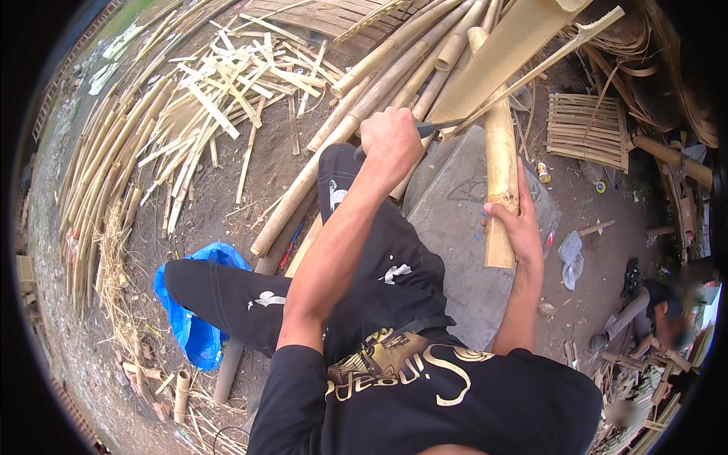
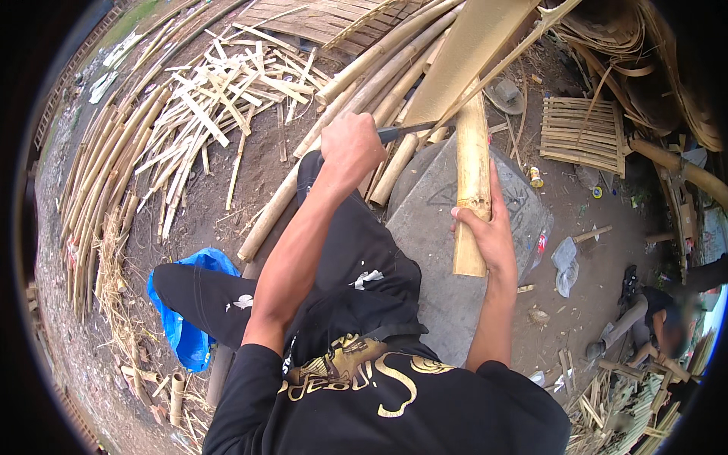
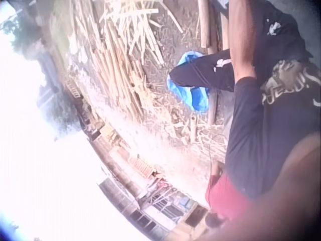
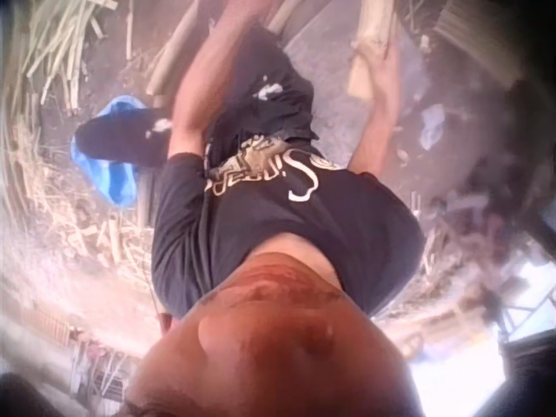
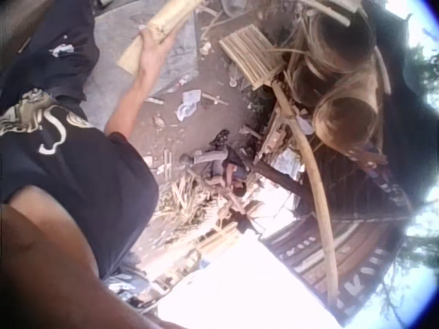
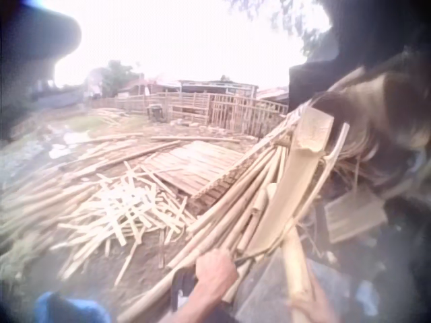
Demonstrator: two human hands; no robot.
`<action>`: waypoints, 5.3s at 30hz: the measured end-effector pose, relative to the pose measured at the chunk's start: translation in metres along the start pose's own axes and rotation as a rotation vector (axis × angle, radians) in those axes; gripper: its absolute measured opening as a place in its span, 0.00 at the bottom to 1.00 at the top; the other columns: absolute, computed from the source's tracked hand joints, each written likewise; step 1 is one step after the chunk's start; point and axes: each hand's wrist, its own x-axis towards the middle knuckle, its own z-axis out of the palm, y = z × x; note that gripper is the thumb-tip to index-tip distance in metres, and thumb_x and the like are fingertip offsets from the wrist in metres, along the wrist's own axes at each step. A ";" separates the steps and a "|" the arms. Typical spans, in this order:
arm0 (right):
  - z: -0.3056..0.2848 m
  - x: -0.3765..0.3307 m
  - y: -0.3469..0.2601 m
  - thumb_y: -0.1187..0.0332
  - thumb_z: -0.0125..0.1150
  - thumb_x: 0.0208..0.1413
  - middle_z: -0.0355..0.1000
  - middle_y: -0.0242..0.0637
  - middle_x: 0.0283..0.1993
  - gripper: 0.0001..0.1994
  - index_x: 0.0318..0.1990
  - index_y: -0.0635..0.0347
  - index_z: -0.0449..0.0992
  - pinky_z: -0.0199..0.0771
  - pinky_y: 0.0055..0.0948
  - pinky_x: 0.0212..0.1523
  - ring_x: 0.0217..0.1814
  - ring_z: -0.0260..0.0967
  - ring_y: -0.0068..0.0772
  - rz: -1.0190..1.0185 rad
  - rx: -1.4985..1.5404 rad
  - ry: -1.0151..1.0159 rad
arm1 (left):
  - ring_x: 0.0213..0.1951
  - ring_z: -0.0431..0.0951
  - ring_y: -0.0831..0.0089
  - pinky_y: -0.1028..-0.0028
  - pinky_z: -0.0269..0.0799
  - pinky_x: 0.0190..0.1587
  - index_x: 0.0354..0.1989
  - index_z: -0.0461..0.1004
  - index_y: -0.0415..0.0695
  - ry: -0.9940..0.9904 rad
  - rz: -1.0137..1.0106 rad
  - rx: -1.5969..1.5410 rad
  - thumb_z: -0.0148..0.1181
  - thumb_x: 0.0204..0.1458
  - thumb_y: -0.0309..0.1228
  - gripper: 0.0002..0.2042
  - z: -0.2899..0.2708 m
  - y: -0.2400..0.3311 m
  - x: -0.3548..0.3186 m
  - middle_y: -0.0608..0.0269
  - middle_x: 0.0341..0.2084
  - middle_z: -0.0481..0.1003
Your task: The person uses a large blade to cut and split bamboo stalks into smaller sections and strips while seated on the ground.
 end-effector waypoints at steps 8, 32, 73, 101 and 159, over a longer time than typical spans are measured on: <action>-0.066 -0.033 0.045 0.78 0.66 0.47 0.72 0.40 0.48 0.51 0.78 0.49 0.44 0.79 0.28 0.30 0.32 0.72 0.27 0.056 0.039 0.122 | 0.36 0.85 0.52 0.59 0.79 0.37 0.31 0.83 0.38 -0.144 -0.005 -0.050 0.61 0.41 0.27 0.09 0.083 0.069 -0.025 0.46 0.30 0.82; -0.161 -0.136 0.141 0.75 0.65 0.51 0.72 0.45 0.49 0.48 0.77 0.48 0.42 0.79 0.32 0.36 0.37 0.75 0.35 0.384 -0.285 0.487 | 0.41 0.84 0.69 0.55 0.60 0.48 0.39 0.85 0.53 -0.220 0.137 -0.044 0.59 0.55 0.29 0.09 0.209 0.115 -0.051 0.67 0.36 0.84; -0.109 -0.084 0.168 0.61 0.74 0.48 0.66 0.55 0.64 0.51 0.77 0.53 0.46 0.65 0.43 0.64 0.62 0.67 0.49 0.108 -0.877 0.393 | 0.42 0.84 0.52 0.56 0.69 0.59 0.33 0.83 0.40 -0.312 -0.042 -0.144 0.61 0.43 0.30 0.11 0.234 0.012 -0.049 0.46 0.35 0.82; 0.010 -0.107 0.143 0.77 0.53 0.59 0.64 0.60 0.58 0.11 0.49 0.66 0.68 0.58 0.51 0.65 0.64 0.60 0.60 -0.088 -0.969 0.385 | 0.40 0.83 0.47 0.57 0.79 0.45 0.32 0.83 0.34 -0.411 -0.158 -0.232 0.62 0.40 0.30 0.13 0.146 -0.035 -0.046 0.40 0.34 0.81; 0.241 0.341 0.352 0.61 0.56 0.63 0.73 0.40 0.44 0.13 0.50 0.56 0.71 0.67 0.49 0.44 0.46 0.71 0.41 1.286 0.219 0.041 | 0.45 0.84 0.53 0.58 0.79 0.43 0.38 0.84 0.41 -0.657 -0.274 -0.580 0.69 0.38 0.36 0.17 0.180 -0.117 -0.025 0.49 0.39 0.83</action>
